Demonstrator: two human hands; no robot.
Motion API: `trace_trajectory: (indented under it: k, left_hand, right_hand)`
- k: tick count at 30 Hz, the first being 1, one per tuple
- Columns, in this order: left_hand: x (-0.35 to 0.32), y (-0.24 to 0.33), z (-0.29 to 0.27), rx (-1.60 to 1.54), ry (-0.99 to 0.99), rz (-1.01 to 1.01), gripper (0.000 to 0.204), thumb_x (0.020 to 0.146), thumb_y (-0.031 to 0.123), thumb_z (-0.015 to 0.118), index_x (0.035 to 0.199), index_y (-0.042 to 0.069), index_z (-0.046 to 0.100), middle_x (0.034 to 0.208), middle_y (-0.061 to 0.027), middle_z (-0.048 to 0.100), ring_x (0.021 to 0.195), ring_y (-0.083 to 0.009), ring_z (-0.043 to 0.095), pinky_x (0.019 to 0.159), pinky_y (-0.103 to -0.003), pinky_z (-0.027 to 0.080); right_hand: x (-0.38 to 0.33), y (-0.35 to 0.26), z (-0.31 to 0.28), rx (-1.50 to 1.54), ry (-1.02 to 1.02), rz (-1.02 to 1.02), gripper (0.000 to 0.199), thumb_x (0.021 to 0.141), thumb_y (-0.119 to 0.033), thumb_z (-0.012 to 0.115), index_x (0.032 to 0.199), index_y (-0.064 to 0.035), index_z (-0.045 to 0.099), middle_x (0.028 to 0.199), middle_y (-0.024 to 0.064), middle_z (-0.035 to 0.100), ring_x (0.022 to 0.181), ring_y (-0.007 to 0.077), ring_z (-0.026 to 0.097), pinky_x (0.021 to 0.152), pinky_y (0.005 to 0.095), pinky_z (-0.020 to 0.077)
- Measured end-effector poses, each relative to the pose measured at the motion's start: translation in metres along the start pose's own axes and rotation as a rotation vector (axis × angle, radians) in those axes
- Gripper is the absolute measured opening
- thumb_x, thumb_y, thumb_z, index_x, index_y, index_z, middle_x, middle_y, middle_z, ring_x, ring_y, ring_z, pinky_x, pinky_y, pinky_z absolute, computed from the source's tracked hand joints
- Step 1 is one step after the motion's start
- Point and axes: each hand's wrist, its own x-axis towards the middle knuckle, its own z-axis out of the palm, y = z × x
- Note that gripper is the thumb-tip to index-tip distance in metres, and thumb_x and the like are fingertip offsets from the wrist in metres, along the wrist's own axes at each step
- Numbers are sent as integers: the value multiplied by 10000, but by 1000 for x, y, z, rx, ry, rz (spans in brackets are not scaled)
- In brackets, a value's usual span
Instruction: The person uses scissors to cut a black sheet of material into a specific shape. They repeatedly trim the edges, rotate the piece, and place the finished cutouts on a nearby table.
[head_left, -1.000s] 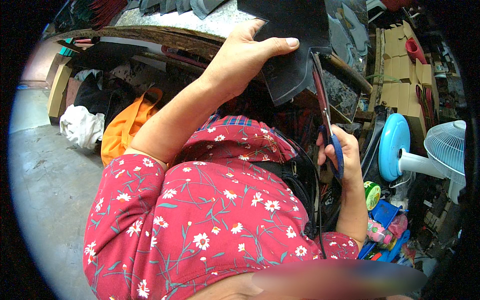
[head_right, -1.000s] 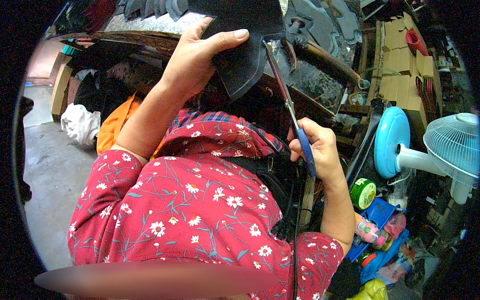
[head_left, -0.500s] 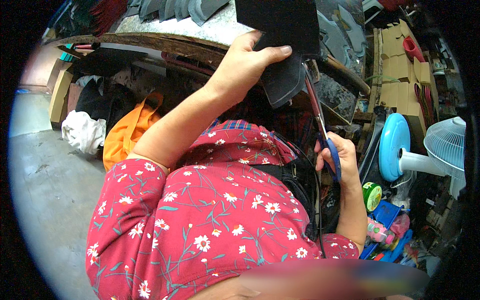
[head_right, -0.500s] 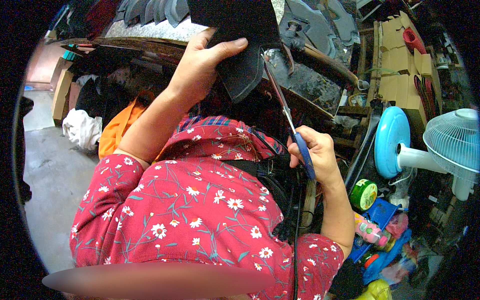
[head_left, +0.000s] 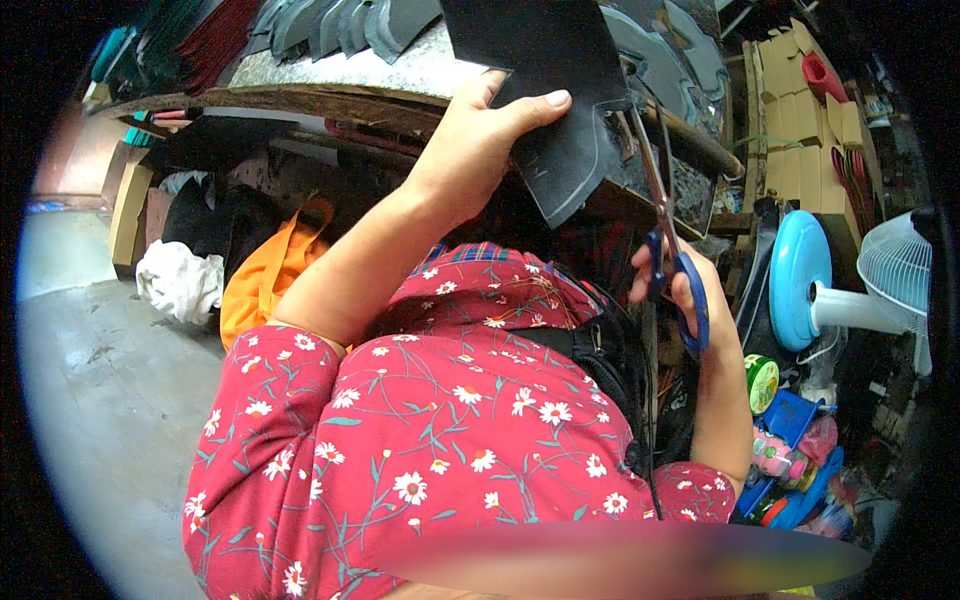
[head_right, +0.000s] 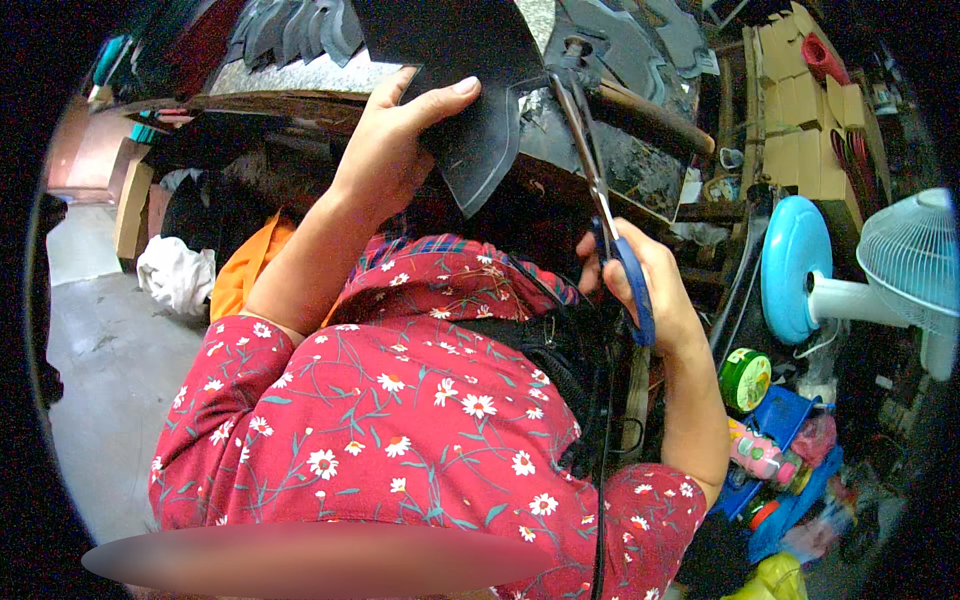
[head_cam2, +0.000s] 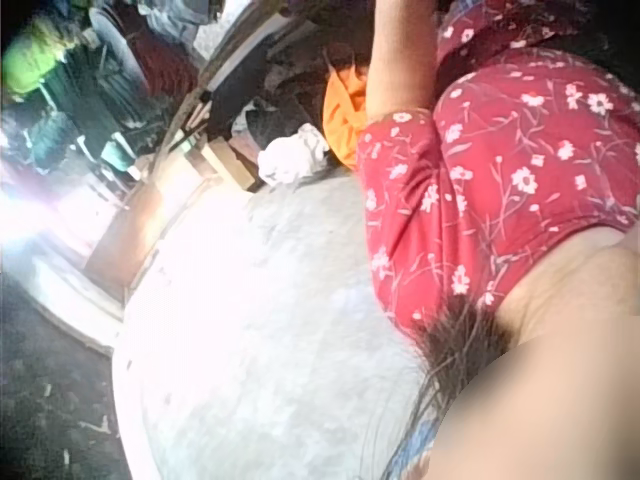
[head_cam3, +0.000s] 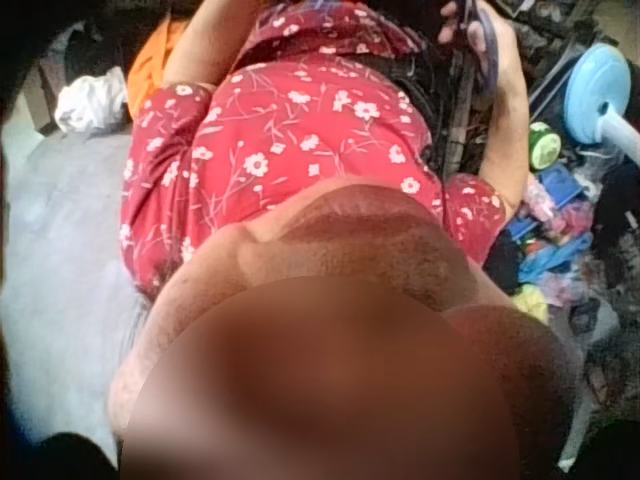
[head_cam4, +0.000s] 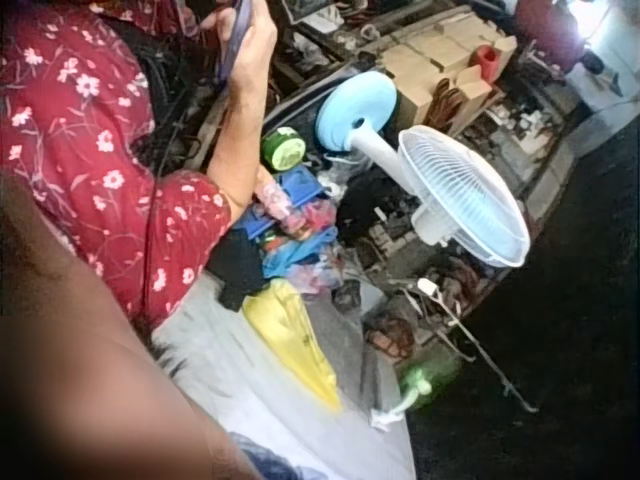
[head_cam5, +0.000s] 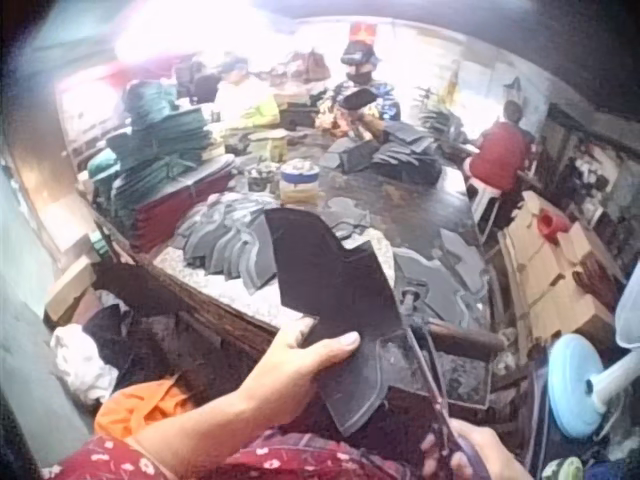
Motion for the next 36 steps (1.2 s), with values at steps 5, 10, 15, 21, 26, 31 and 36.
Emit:
trace_trajectory:
  k: [5, 10, 15, 21, 26, 31, 36]
  left_hand:
    - [-11, -7, 10, -26, -46, -39, 332, 820, 135, 664, 1081, -35, 550, 957, -103, 645, 833, -170, 633, 750, -286, 516]
    - [-17, -15, 12, 40, -52, -19, 279, 834, 148, 649, 1038, -29, 582, 934, -75, 644, 824, -139, 612, 753, -268, 495]
    - [-18, -19, 13, 3, -44, -34, 268, 838, 141, 647, 1034, -28, 583, 935, -70, 645, 819, -135, 610, 748, -267, 495]
    - [-19, -21, 15, 4, -48, 1, 242, 851, 135, 637, 1025, -24, 584, 932, -71, 648, 806, -135, 616, 732, -265, 501]
    - [-23, -22, 19, -44, -36, -42, 235, 857, 135, 634, 1022, -23, 579, 932, -78, 650, 812, -137, 619, 730, -268, 503]
    - [-25, -24, 26, -181, -34, -88, 217, 884, 133, 607, 1046, -2, 557, 958, -98, 642, 829, -171, 637, 753, -297, 523]
    - [-23, -29, 27, -358, -8, -137, 207, 929, 217, 542, 1031, 37, 562, 936, -90, 642, 842, -192, 649, 788, -348, 540]
  right_hand:
    - [13, -6, 4, -90, 20, -10, 793, 760, -723, 545, 1061, 10, 546, 809, 75, 595, 758, 141, 575, 716, 268, 437]
    - [18, -5, 9, 124, 34, -121, 509, 861, -500, 586, 1011, -14, 563, 732, 55, 621, 699, 111, 580, 675, 253, 457]
    - [18, -5, 7, -162, 66, -175, 534, 857, -530, 573, 1039, -28, 564, 748, 54, 626, 734, 121, 610, 689, 272, 474]
    - [17, -3, 6, -65, 90, -113, 520, 855, -517, 584, 1002, -20, 559, 684, 24, 587, 664, 103, 581, 624, 242, 449]
    - [18, 1, 10, 107, 67, -142, 524, 854, -526, 588, 936, -11, 536, 622, 1, 528, 555, 69, 491, 516, 215, 376]
    - [14, -1, 9, 209, 32, -97, 566, 832, -571, 594, 919, -15, 529, 616, 4, 520, 521, 73, 476, 491, 206, 361]
    - [11, -5, 11, 304, 29, -123, 609, 823, -599, 587, 901, 2, 530, 619, 19, 505, 522, 85, 485, 490, 203, 366]
